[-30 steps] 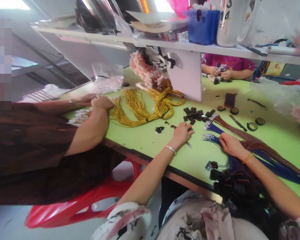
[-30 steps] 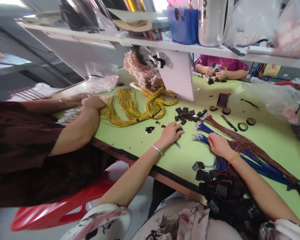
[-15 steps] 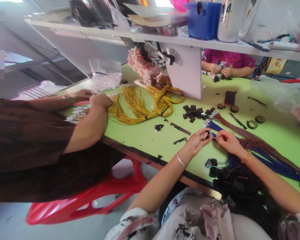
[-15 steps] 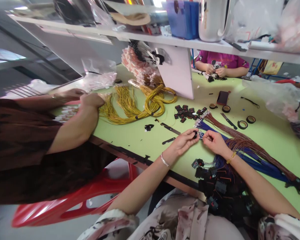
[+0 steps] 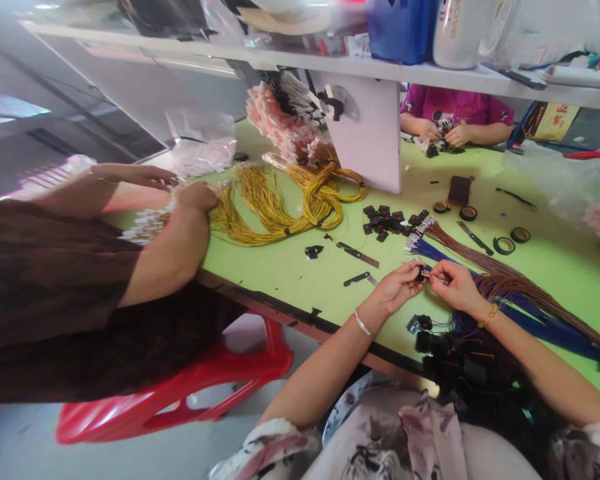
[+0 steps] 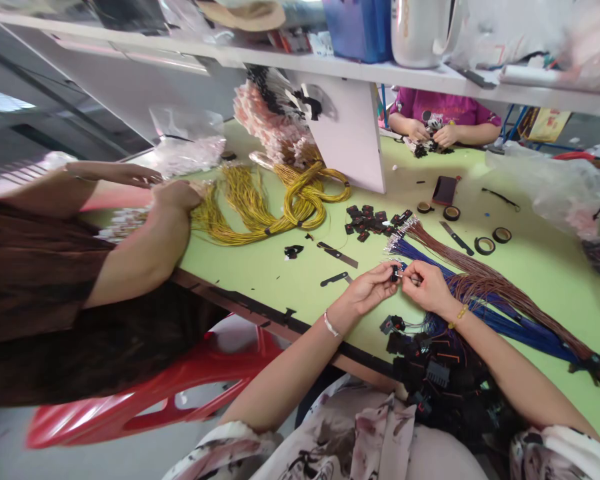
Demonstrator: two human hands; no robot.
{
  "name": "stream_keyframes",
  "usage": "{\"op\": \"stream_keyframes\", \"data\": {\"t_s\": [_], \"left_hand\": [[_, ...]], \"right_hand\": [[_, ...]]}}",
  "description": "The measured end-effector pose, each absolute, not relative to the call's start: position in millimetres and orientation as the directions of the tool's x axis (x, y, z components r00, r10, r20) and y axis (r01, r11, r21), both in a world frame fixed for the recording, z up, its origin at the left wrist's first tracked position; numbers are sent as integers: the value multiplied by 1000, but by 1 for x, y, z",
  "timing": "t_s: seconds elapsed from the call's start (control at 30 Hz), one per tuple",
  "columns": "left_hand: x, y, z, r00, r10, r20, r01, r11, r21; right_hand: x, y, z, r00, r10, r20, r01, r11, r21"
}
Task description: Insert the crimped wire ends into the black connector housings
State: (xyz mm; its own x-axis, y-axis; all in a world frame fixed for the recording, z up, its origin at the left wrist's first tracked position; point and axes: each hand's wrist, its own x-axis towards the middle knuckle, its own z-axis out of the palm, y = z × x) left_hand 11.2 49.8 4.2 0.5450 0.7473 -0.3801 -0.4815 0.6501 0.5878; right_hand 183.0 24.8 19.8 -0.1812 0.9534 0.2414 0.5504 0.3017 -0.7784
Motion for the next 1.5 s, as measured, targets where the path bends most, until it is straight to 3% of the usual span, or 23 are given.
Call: {"op": "stream_keyframes", "data": {"t_s": [0.73,0.9,1.1,1.2,1.4,1.5], "left_hand": [[10,51,-7,542,760,-359,-491,633,599],[10,51,-6,516,760,-396,-487,640,594],[14,46,-5,462,786,-411,-453,607,652],[17,44,-5,421,810,-407,-445,576,686],[18,43,-4,343,859,-379,-467,506,725],[18,42,-4,314,872,-375,-436,483,759]], "right_hand": [[186,23,23,-350,870,347,626,493,-604],[187,25,26,-447,762,468,627,640,-444],[188,26,16,-562,670,486,667,714,-213],[186,27,13,-551,683,478,663,707,-247],[183,26,18,-412,833,369,652,552,-520],[180,24,17,-399,857,328,655,516,-552]]}}
